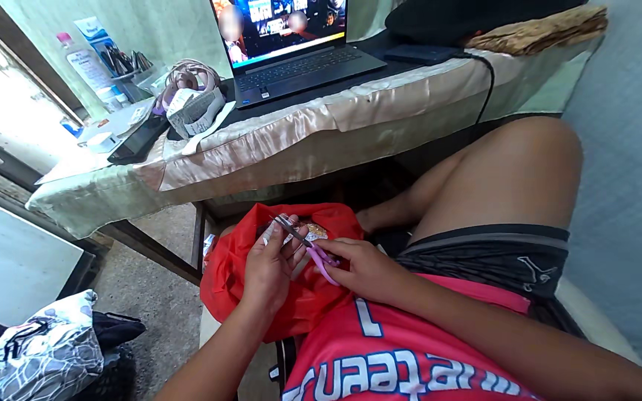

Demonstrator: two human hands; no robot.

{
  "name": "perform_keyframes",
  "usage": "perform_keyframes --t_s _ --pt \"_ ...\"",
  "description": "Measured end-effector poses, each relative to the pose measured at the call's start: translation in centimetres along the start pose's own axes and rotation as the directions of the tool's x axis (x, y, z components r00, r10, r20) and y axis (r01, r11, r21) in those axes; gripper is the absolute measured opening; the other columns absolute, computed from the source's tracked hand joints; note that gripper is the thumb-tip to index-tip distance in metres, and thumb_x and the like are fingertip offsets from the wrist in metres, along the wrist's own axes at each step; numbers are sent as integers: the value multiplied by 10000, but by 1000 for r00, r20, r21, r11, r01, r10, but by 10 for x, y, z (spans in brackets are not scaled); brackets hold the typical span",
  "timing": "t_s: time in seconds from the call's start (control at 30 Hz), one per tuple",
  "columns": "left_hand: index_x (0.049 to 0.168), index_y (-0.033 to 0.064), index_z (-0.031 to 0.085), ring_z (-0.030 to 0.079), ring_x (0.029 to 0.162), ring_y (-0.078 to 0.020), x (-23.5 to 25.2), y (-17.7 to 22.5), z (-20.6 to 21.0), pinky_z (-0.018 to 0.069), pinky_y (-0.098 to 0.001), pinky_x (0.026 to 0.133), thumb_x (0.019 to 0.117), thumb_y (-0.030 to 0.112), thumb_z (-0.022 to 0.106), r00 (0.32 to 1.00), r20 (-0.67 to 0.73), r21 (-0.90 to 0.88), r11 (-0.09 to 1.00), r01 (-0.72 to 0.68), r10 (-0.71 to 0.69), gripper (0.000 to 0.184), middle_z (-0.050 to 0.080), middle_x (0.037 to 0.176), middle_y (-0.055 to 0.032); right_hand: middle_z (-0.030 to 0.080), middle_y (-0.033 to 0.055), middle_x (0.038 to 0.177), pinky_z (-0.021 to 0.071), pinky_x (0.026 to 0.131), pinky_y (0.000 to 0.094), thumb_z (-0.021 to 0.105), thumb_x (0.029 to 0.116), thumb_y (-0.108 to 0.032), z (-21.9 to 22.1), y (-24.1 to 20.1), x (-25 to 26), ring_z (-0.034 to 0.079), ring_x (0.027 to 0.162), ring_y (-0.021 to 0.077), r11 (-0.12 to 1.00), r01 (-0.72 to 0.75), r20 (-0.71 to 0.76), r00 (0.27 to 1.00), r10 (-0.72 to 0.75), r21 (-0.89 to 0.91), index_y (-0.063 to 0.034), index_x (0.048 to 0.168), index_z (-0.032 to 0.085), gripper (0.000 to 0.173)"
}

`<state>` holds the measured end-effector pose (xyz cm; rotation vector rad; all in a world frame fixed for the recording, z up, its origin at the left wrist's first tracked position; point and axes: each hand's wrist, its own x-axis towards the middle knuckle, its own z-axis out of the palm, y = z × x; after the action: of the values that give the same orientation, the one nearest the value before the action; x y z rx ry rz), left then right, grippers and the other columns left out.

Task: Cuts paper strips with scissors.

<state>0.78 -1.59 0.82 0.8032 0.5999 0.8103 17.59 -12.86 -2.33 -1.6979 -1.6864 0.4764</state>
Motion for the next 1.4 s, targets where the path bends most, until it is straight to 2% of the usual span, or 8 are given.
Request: perform_keyframes --t_s 0.4,0.7,0.9,1.0,1.1,1.2,1.27,1.4 --pt "1390 14 534 719 1080 -296 0 -2 1 610 -430 906 1116 236 428 1000 0 -14 1000 -2 2 369 674 1291 -178 703 18 1120 557 903 295 591 1016 -397 -1 0 0 662 984 83 1000 4 10 1000 -5 8 -220 1400 630 424" --pt "1416 18 529 716 1077 -310 4 -1 -3 609 -458 899 1115 240 434 1000 -14 45 999 -15 16 386 677 1283 -183 721 2 1065 561 845 234 593 1028 -326 1 5 1 666 899 46 996 7 -36 999 -4 93 -172 1360 657 371" --pt "1353 -5 587 718 992 -288 9 8 -8 610 -457 850 1111 198 410 998 39 224 974 39 -49 362 695 1184 -174 719 -20 1033 571 810 236 619 1011 -306 0 7 1 665 867 35 991 -30 -79 996 41 134 -174 1354 659 369" --pt "1283 -7 639 703 946 -223 11 16 -17 609 -410 832 1095 173 462 990 139 477 878 -44 -26 315 692 1142 -128 713 -22 967 573 758 254 624 1013 -273 -3 3 1 660 795 52 961 -129 13 991 130 244 -169 1354 655 357" --pt "1238 40 693 699 989 -160 12 24 -28 598 -366 879 1089 221 485 964 267 750 626 -212 6 313 713 1121 -76 727 20 971 627 747 305 607 1041 -228 -7 -3 2 714 792 123 828 -301 206 952 228 473 -114 1314 648 299" --pt "1215 63 705 688 996 -127 12 25 -31 574 -352 910 1102 278 430 947 320 862 410 -296 11 367 706 1141 -66 727 71 930 629 787 369 540 1073 -257 -11 -7 0 728 818 185 674 -424 363 900 240 606 -62 1264 649 294" --pt "1233 79 702 676 1022 -127 11 24 -32 563 -348 929 1103 302 415 947 320 890 343 -302 4 386 683 1190 -69 712 66 862 631 738 364 566 1062 -242 -11 -7 -1 716 756 181 637 -435 384 895 228 636 -50 1238 667 279" --pt "1237 97 710 646 942 -119 11 24 -29 554 -306 845 1089 267 455 929 364 878 312 -364 58 341 653 1118 -74 710 70 931 621 809 359 591 1039 -192 -8 -5 0 716 822 182 655 -388 353 916 193 648 -58 1274 631 273"
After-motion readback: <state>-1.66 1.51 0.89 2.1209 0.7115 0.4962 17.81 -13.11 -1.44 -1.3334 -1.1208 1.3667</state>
